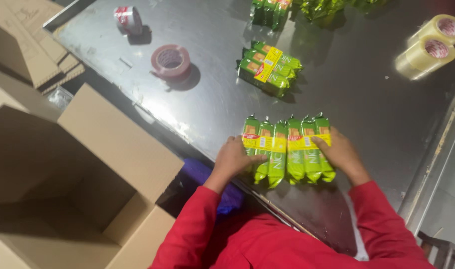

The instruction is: The person organizes stacks of green and yellow food packages on a metal table, places them in a cardboard box, seals the box with red tape using a tape dispenser, and moves the box aside.

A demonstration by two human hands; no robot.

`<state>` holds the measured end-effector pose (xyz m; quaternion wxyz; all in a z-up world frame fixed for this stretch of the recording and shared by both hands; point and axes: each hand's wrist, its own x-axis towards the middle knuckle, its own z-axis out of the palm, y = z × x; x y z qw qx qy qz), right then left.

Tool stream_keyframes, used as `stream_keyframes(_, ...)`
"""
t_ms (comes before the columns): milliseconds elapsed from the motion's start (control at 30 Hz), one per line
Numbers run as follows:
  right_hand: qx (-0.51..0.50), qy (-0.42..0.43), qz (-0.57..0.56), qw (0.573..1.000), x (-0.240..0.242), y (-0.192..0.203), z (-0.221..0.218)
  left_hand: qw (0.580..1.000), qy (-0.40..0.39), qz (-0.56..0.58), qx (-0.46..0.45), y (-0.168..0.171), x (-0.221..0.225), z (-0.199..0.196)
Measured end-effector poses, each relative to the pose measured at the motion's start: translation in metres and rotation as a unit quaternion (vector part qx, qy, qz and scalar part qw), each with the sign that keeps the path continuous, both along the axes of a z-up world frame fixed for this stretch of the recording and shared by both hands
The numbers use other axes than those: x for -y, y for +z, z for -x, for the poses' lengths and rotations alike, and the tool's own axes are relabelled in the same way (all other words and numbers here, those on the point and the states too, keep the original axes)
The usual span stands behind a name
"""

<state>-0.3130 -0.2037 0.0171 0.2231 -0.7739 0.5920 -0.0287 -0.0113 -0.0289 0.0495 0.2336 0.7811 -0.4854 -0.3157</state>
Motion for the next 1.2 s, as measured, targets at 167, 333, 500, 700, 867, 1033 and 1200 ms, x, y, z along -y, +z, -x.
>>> stream_keyframes(167, 0.045, 0.014, 0.076, 0.996, -0.029, 0.007, -0.035, 0.999, 0.031, 0.025, -0.029, -0.006, -0.024, 0.003)
stream_keyframes(333, 0.255, 0.042, 0.218, 0.941, -0.063, 0.034, -0.040, 0.948, 0.090, 0.306, 0.004, 0.012, -0.058, 0.015)
stream_keyframes(500, 0.508, 0.136, 0.222, 0.821, -0.101, 0.071, -0.087, 0.884, 0.154, 0.429, 0.107, 0.046, -0.123, -0.011)
stream_keyframes(700, 0.486, 0.277, 0.383, 0.735, -0.160, 0.094, -0.216, 0.775, 0.311, 0.479, 0.271, 0.069, -0.255, -0.057)
stream_keyframes(867, 0.671, 0.420, 0.134, 0.596, -0.244, 0.095, -0.325, 0.723, 0.418, 0.527, 0.159, 0.045, -0.353, -0.084)
stream_keyframes(1033, 0.478, 0.477, 0.020, 0.737, -0.279, 0.097, -0.371, 0.722, 0.424, 0.494, 0.233, 0.002, -0.399, -0.109)
stream_keyframes(1200, 0.102, 0.532, 0.242, 0.805, -0.283, 0.065, -0.377, 0.801, 0.476, 0.131, 0.339, 0.008, -0.398, -0.105)
